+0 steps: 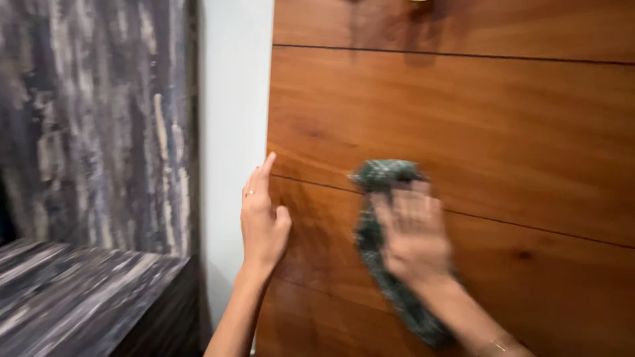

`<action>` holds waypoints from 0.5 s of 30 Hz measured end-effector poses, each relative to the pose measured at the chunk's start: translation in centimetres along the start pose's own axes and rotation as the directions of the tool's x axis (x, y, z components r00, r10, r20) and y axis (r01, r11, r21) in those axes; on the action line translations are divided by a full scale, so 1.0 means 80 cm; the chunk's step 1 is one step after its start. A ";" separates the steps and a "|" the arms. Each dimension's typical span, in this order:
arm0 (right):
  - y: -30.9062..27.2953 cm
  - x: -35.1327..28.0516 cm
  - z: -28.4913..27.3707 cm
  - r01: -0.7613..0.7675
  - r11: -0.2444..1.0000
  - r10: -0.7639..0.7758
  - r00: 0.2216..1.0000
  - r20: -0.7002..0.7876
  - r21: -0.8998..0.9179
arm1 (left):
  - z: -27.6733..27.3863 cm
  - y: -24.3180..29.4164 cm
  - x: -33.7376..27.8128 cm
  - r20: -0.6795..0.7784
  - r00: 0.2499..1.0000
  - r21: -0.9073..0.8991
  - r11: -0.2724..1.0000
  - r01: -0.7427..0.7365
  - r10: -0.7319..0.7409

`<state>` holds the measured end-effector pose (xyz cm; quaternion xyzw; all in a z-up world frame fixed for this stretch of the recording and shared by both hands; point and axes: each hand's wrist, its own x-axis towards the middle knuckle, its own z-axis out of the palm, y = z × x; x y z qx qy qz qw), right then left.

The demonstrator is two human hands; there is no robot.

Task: The person wipes a wooden door with a cloth, moving from the top to the bottom and covering the handle area. The person uses a green checkered cloth to clean the surface in a continuous motion.

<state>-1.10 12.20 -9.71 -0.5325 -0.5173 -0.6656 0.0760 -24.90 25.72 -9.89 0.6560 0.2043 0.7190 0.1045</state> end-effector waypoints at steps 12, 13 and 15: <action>0.084 -0.060 -0.035 0.070 0.996 -0.073 0.996 0.057 0.050 | 0.085 0.108 -0.018 0.009 0.963 -0.082 0.960 -0.269 0.270; 0.099 -0.059 -0.040 0.154 0.986 -0.159 0.984 0.080 0.070 | 0.100 0.122 -0.023 0.015 0.955 -0.085 0.952 -0.294 0.296; 0.134 -0.070 -0.048 0.202 0.976 -0.208 0.975 0.077 0.076 | 0.128 0.147 -0.036 0.040 0.936 -0.084 0.935 -0.345 0.349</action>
